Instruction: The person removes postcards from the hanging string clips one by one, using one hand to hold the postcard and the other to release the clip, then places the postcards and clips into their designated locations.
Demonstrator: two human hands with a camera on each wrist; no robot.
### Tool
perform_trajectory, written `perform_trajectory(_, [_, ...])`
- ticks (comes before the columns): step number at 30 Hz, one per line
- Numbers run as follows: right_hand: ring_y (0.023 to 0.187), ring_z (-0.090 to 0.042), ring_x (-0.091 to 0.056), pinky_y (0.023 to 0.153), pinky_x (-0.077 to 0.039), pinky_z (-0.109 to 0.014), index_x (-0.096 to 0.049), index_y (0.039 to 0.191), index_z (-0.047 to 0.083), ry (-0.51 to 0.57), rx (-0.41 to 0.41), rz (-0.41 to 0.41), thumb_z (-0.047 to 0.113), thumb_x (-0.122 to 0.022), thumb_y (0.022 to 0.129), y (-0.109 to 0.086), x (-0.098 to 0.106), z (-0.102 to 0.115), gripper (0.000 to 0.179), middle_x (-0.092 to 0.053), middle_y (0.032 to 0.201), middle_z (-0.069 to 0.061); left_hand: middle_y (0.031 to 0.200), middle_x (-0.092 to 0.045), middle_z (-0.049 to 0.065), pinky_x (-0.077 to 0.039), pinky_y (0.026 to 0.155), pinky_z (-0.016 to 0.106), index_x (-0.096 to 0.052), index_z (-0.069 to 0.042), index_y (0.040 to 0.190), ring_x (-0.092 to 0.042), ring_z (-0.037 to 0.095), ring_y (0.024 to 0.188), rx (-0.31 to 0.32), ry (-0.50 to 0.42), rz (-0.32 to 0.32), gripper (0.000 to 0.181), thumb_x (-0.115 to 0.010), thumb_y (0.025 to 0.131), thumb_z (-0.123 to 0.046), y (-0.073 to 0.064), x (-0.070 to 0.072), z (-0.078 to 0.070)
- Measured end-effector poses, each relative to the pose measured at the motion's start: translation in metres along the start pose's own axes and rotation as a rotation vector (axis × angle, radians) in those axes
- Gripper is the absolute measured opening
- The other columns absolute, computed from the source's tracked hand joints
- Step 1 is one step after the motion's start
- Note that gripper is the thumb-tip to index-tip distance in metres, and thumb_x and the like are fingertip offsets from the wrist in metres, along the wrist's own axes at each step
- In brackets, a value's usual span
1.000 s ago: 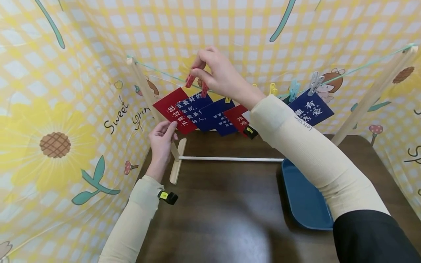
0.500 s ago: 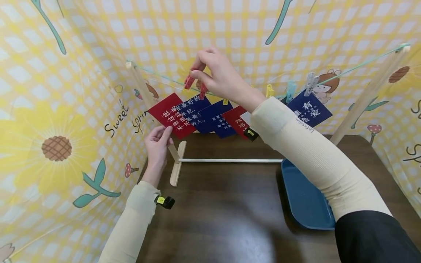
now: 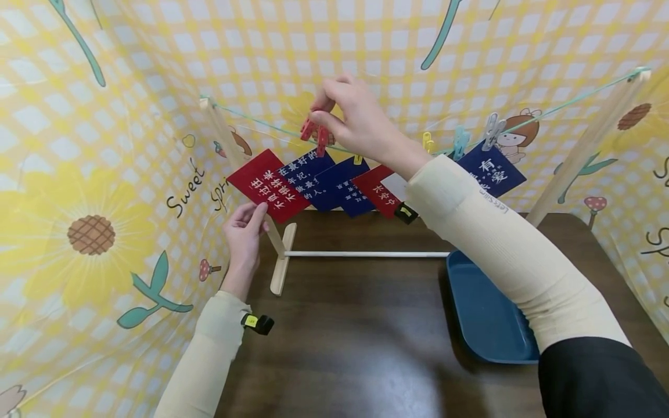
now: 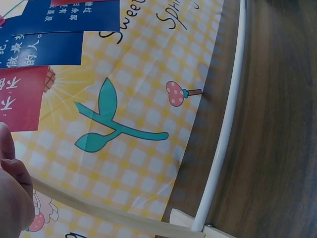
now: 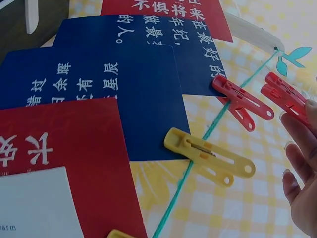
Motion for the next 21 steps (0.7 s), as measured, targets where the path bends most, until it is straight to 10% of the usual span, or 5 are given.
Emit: perform_trajectory(21, [0.106, -0.027, -0.052, 0.099, -0.034, -0.036, -0.066, 0.103, 0.0, -0.058, -0.003, -0.015, 0.016, -0.067, 0.103, -0.017, 0.014, -0.004, 0.016, -0.074, 0.103, -0.009, 0.081, -0.077, 0.002, -0.048, 0.049, 0.019, -0.072, 0.005, 0.095, -0.055, 0.01, 0.048, -0.003, -0.003, -0.015, 0.012, -0.078, 0.093, -0.005, 0.0, 0.017, 0.004])
Point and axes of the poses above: each hand's wrist, its own y-axis towards the middle knuckle, its own x-axis out of the back of the hand, z = x × y, the point moved 7 cm from there along y, towards the middle knuckle
